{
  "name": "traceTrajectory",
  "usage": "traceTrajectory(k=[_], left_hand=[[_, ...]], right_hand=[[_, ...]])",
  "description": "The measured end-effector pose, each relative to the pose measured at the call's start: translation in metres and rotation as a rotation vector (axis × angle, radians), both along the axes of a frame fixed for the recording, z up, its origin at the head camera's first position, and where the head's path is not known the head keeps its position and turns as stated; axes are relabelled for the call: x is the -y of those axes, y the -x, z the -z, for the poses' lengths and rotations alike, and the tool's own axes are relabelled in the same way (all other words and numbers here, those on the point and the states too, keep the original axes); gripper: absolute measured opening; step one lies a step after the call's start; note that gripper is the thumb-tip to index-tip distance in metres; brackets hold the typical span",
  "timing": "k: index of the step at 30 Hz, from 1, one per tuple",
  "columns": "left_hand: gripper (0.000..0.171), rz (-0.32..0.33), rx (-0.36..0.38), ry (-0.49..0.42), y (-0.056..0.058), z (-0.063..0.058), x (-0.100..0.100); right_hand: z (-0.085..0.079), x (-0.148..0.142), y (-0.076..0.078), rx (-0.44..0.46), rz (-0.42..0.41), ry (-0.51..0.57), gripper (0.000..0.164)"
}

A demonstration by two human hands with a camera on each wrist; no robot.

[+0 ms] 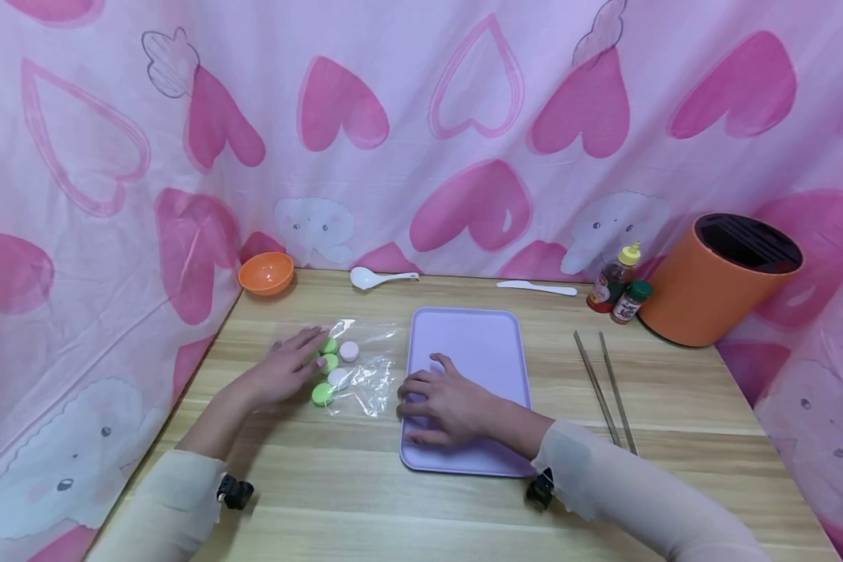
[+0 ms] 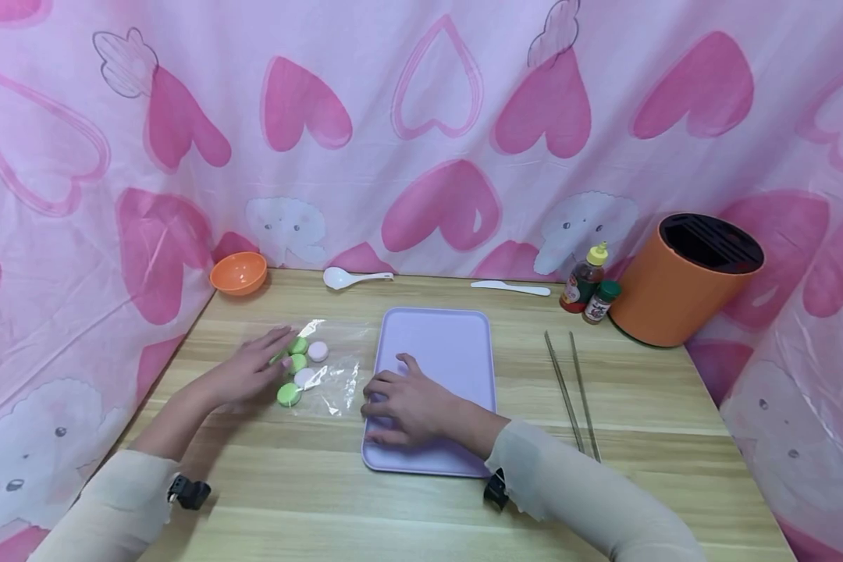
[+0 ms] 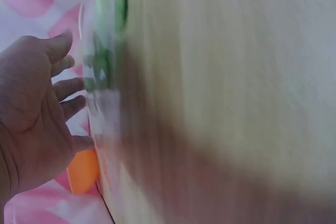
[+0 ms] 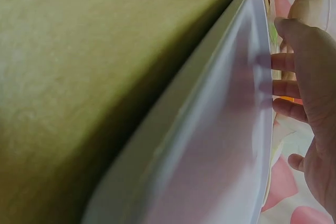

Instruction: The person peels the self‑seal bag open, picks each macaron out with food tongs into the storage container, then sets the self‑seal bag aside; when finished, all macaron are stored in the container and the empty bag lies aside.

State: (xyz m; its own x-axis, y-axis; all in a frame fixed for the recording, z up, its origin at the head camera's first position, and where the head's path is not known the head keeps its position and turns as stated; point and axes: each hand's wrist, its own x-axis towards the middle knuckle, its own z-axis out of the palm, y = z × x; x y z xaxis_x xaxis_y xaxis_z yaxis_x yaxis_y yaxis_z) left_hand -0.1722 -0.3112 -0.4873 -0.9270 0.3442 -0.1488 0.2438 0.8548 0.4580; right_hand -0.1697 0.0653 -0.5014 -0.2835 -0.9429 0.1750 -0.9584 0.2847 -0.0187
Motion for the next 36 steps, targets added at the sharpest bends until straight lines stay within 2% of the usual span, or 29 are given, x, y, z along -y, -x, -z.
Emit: traceTrajectory(k=[4, 8, 16, 20, 30, 36], left_hand=[[0.059, -0.028, -0.005, 0.001, -0.002, 0.007, 0.014], [0.058, -0.06, 0.021, 0.0, -0.003, 0.011, 0.025], [0.079, -0.063, 0.115, 0.001, -0.003, 0.016, 0.032], [0.084, -0.053, 0.136, 0.013, -0.003, 0.017, 0.033], [0.089, -0.05, 0.173, 0.024, -0.002, 0.02, 0.035], [0.088, -0.039, 0.144, 0.027, -0.003, 0.023, 0.036]], right_hand=[[0.002, -0.002, -0.001, 0.014, 0.004, -0.003, 0.042], [0.001, -0.003, -0.001, 0.014, 0.007, -0.005, 0.043], [0.002, -0.006, -0.002, 0.019, 0.003, 0.022, 0.045], [0.0, -0.013, -0.001, 0.031, 0.022, 0.023, 0.047], [-0.012, -0.057, 0.007, 0.096, 0.164, 0.005, 0.057], [-0.013, -0.093, 0.012, 0.077, 0.297, 0.058, 0.063]])
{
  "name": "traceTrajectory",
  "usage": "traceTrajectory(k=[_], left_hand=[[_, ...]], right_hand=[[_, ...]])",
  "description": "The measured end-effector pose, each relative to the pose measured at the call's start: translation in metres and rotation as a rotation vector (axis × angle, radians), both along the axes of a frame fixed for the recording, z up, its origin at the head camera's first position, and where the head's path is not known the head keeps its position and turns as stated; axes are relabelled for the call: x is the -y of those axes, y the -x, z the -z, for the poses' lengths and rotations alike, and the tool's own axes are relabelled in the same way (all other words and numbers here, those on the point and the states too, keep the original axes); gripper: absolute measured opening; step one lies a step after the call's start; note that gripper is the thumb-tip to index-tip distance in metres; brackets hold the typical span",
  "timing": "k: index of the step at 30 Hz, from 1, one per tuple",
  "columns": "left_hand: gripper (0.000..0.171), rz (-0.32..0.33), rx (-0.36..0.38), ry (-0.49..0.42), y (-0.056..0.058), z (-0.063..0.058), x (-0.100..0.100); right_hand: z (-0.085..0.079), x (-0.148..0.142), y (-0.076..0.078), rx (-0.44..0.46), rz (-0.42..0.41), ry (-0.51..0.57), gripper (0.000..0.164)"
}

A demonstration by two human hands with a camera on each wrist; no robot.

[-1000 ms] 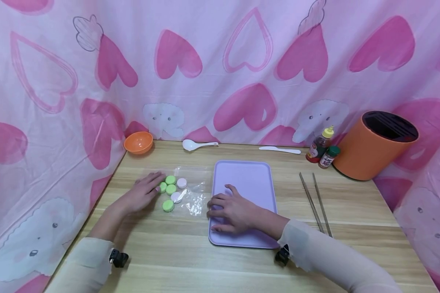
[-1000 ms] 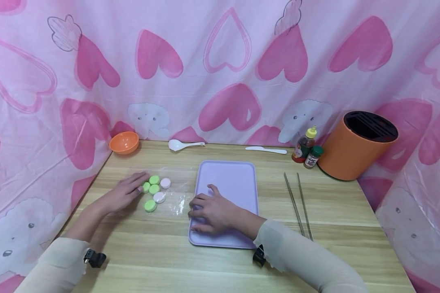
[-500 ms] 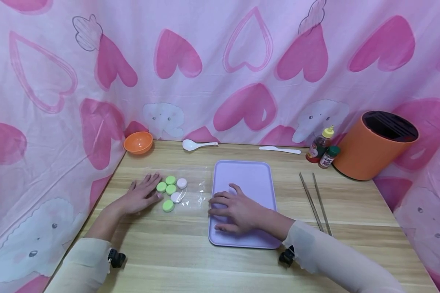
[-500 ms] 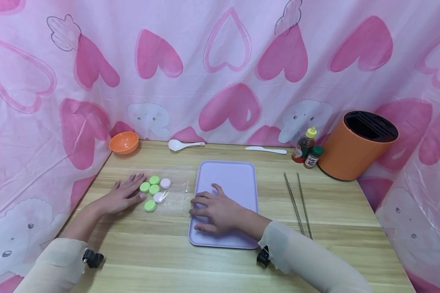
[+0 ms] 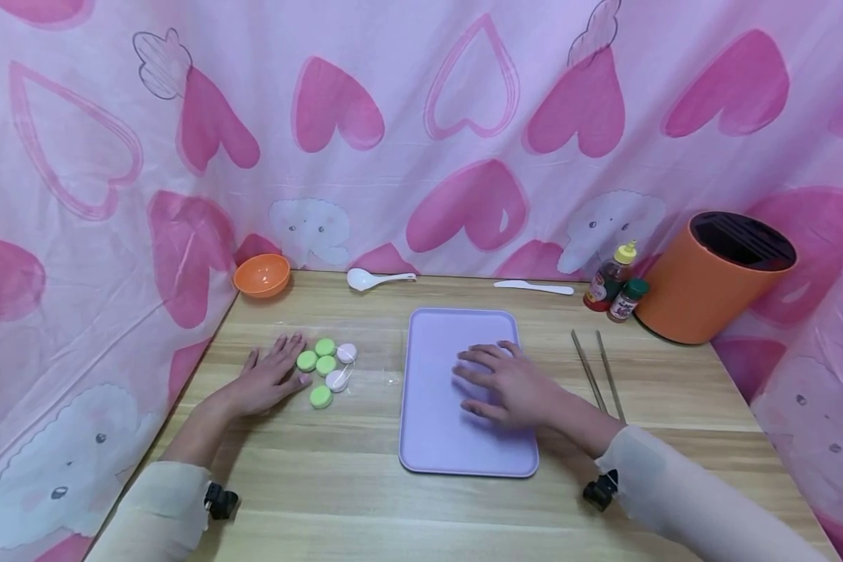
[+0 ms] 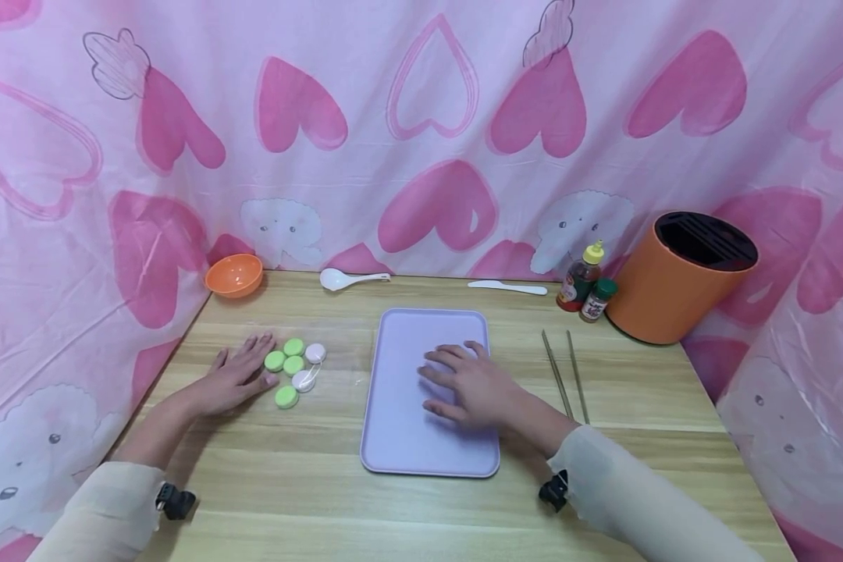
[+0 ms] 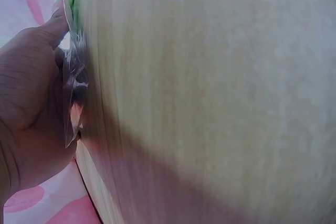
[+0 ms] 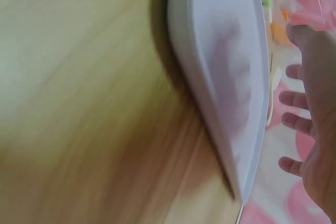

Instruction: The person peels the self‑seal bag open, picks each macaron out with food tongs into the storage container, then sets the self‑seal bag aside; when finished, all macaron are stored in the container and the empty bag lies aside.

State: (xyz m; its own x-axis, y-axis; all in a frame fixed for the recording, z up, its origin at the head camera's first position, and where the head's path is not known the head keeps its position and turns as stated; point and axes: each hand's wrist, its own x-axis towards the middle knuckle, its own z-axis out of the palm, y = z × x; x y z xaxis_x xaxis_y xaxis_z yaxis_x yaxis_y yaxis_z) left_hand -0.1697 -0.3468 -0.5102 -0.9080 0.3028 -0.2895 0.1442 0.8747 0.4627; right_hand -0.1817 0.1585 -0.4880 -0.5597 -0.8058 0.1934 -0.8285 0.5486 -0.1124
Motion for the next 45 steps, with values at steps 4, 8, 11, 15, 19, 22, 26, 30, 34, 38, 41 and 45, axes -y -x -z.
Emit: traceTrajectory(k=[4, 8, 11, 15, 19, 22, 26, 30, 34, 38, 41, 45], left_hand=[[0.089, -0.002, -0.001, 0.001, -0.001, 0.0, 0.0], [0.09, -0.006, 0.006, 0.005, -0.001, -0.001, -0.001], [0.09, -0.001, -0.006, 0.002, -0.002, -0.001, -0.002], [0.09, -0.005, -0.027, 0.013, -0.003, -0.002, -0.003], [0.09, -0.013, -0.039, 0.043, -0.004, -0.003, -0.005], [0.091, -0.019, -0.043, 0.05, -0.006, -0.004, -0.008], [0.091, -0.016, -0.054, 0.049, -0.006, -0.004, -0.01], [0.091, -0.01, -0.064, 0.056, -0.005, -0.003, -0.01], [0.091, -0.012, -0.062, 0.053, -0.005, -0.002, -0.009], [0.091, -0.009, -0.058, 0.05, -0.005, -0.003, -0.009], [0.09, -0.006, -0.056, 0.053, -0.005, -0.004, -0.009], [0.089, -0.006, -0.046, 0.049, -0.005, -0.005, -0.01]], right_hand=[[-0.002, -0.024, 0.0, -0.002, 0.139, 0.001, 0.069], [-0.004, -0.05, -0.004, 0.047, 0.319, -0.018, 0.074], [-0.004, -0.071, -0.009, 0.089, 0.458, -0.016, 0.075], [-0.003, -0.096, -0.016, 0.117, 0.615, -0.019, 0.077], [-0.002, -0.115, -0.024, 0.164, 0.743, -0.027, 0.079], [0.0, -0.127, -0.029, 0.213, 0.823, -0.021, 0.082], [0.007, -0.138, -0.035, 0.246, 0.898, 0.003, 0.082], [0.012, -0.145, -0.039, 0.271, 0.919, 0.015, 0.062], [0.017, -0.147, -0.041, 0.28, 0.911, 0.014, 0.048], [0.02, -0.147, -0.042, 0.256, 0.906, 0.03, 0.043], [0.022, -0.147, -0.042, 0.239, 0.906, 0.044, 0.04], [0.021, -0.147, -0.043, 0.184, 0.901, 0.073, 0.032]])
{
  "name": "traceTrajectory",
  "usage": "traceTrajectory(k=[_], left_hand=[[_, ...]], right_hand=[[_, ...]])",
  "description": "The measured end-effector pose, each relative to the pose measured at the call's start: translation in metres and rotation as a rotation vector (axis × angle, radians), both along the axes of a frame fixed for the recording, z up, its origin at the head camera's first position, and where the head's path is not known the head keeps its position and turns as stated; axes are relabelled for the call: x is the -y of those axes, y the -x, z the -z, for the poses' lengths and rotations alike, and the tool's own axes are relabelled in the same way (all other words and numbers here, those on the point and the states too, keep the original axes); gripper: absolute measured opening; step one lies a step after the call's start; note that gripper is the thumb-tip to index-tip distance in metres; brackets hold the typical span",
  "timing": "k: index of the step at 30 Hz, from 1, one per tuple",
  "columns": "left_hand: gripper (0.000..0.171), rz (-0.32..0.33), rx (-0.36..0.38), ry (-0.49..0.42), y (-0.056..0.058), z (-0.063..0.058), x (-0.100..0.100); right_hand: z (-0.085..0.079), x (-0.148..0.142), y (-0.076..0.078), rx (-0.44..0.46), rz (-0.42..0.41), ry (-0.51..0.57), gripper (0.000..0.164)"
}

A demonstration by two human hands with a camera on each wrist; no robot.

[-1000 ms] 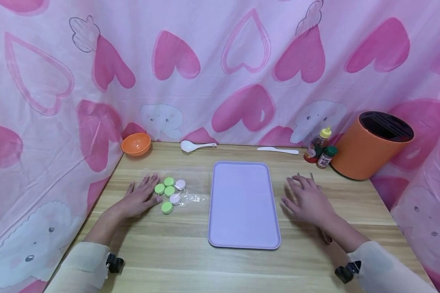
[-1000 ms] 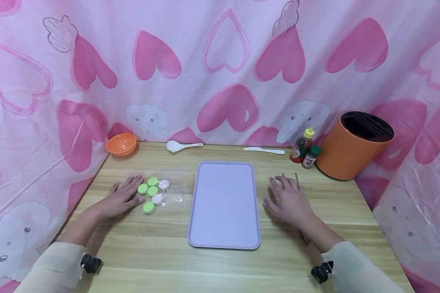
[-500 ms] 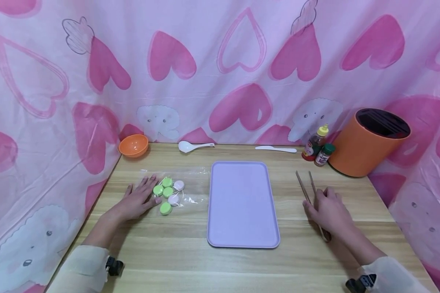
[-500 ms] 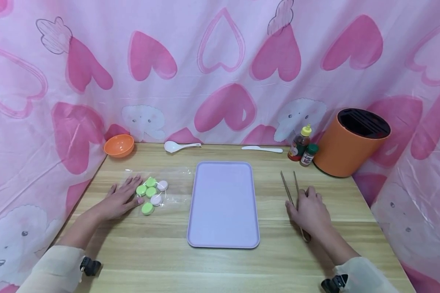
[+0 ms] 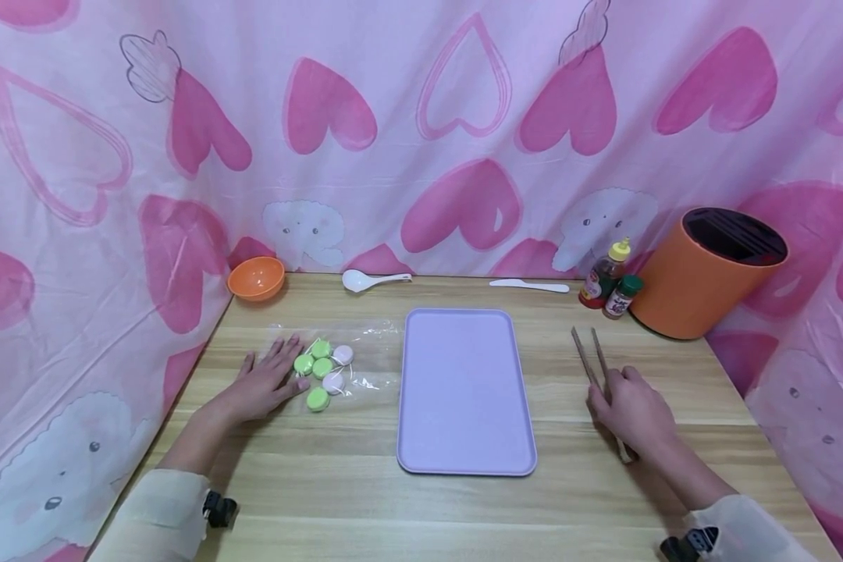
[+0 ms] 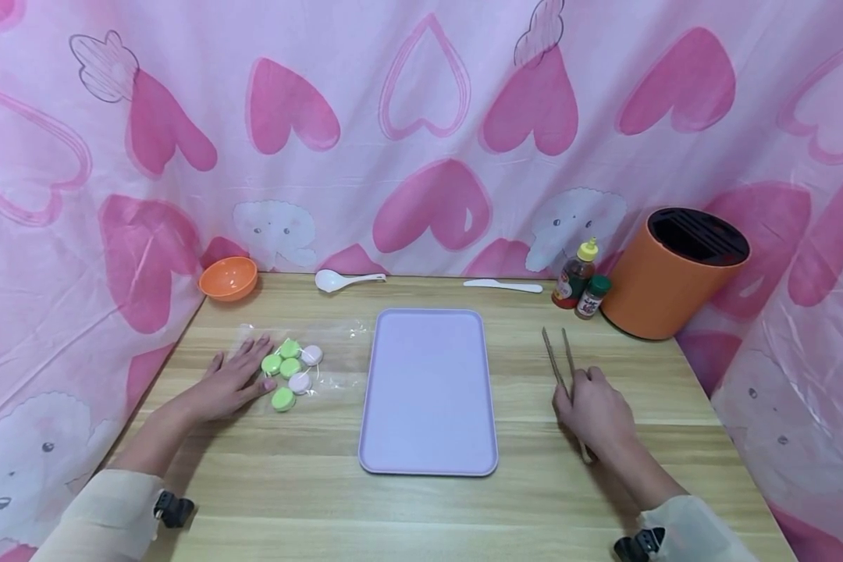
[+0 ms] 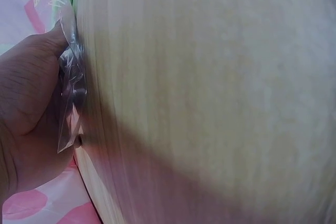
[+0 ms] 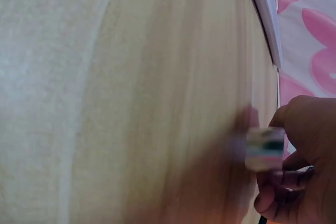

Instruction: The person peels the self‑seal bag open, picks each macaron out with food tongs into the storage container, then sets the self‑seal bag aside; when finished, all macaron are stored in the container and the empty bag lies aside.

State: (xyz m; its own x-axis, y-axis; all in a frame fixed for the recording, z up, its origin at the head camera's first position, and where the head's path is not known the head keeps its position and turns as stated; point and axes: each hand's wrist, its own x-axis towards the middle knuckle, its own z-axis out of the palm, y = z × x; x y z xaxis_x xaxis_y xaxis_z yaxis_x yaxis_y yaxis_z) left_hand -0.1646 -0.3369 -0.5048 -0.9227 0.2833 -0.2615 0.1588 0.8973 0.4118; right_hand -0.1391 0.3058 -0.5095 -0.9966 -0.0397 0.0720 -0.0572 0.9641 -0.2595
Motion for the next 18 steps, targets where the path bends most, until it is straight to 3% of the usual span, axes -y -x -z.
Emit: traceTrajectory(k=[7, 14, 18], left_hand=[[0.089, 0.003, 0.001, -0.005, 0.0, -0.001, -0.001], [0.091, 0.002, 0.009, 0.004, 0.001, 0.002, 0.0], [0.09, 0.008, -0.003, 0.01, 0.002, 0.002, 0.0]], right_hand=[[-0.011, 0.007, 0.002, -0.17, -0.1, 0.009, 0.028], [-0.027, 0.021, 0.015, -0.03, -0.255, -0.033, 0.049], [-0.031, 0.032, 0.024, -0.043, -0.352, -0.065, 0.049]])
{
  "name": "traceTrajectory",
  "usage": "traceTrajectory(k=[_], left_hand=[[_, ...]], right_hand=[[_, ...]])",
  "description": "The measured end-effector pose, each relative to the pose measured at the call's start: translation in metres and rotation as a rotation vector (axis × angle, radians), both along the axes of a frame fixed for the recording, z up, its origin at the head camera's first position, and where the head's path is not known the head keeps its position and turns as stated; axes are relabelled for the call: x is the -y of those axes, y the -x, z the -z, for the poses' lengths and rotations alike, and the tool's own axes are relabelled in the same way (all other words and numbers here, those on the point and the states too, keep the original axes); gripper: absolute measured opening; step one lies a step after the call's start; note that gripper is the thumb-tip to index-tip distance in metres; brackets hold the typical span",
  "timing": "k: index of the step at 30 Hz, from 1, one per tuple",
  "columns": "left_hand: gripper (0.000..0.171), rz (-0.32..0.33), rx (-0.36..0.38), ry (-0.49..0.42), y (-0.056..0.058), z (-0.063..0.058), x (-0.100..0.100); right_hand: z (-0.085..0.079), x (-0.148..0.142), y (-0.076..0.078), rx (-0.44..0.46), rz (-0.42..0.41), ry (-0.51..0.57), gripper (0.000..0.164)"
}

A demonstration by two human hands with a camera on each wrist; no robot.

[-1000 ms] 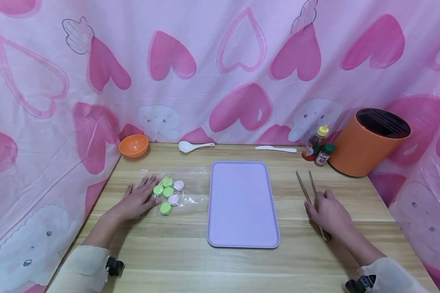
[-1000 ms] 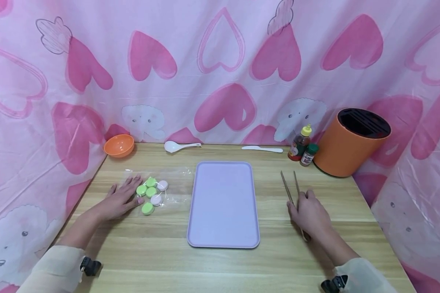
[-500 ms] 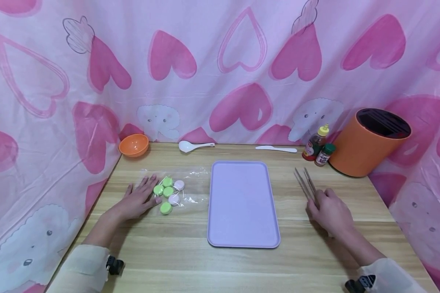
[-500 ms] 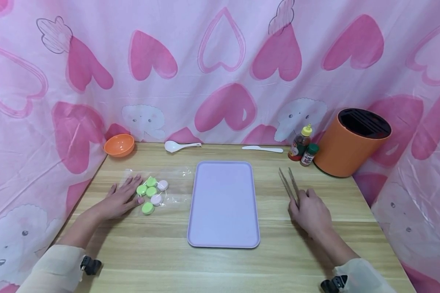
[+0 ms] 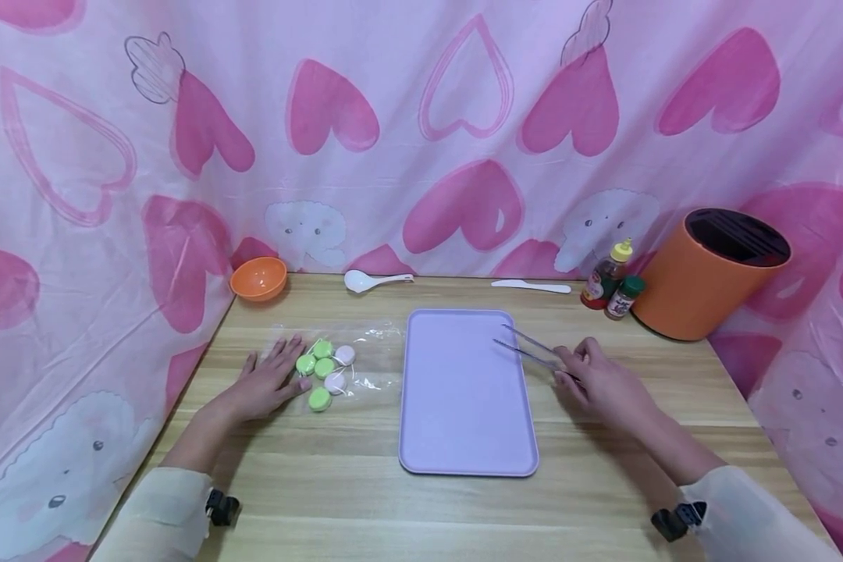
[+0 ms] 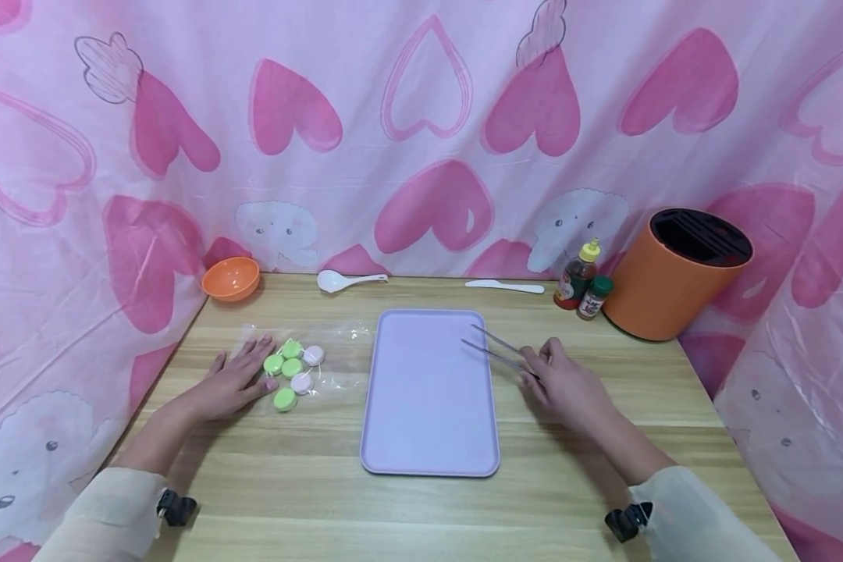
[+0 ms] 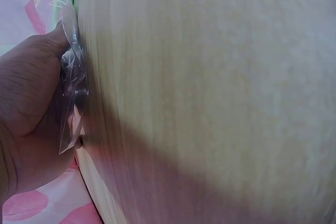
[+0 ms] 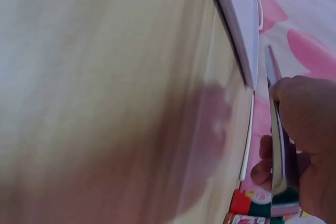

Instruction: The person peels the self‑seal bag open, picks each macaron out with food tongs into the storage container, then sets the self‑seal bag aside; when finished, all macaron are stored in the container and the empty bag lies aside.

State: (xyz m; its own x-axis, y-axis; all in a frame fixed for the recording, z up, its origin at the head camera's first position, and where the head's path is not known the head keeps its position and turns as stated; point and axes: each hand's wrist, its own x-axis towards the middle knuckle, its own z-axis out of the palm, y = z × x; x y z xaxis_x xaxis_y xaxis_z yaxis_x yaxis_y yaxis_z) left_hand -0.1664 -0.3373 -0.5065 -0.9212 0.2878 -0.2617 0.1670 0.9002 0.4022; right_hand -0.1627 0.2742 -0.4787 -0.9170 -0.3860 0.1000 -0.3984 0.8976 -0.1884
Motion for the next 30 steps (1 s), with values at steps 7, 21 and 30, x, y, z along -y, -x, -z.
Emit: traceTrajectory(k=[7, 21, 30], left_hand=[[0.088, 0.005, -0.011, -0.002, -0.001, 0.001, 0.0], [0.088, 0.007, -0.003, 0.008, 0.0, 0.001, 0.0], [0.087, 0.013, -0.02, 0.004, -0.001, 0.0, 0.0]], right_hand=[[-0.007, 0.017, 0.015, -0.09, -0.18, -0.074, 0.053], [-0.02, 0.079, 0.032, -0.143, -0.376, -0.127, 0.05], [-0.018, 0.122, 0.044, -0.187, -0.428, -0.135, 0.042]])
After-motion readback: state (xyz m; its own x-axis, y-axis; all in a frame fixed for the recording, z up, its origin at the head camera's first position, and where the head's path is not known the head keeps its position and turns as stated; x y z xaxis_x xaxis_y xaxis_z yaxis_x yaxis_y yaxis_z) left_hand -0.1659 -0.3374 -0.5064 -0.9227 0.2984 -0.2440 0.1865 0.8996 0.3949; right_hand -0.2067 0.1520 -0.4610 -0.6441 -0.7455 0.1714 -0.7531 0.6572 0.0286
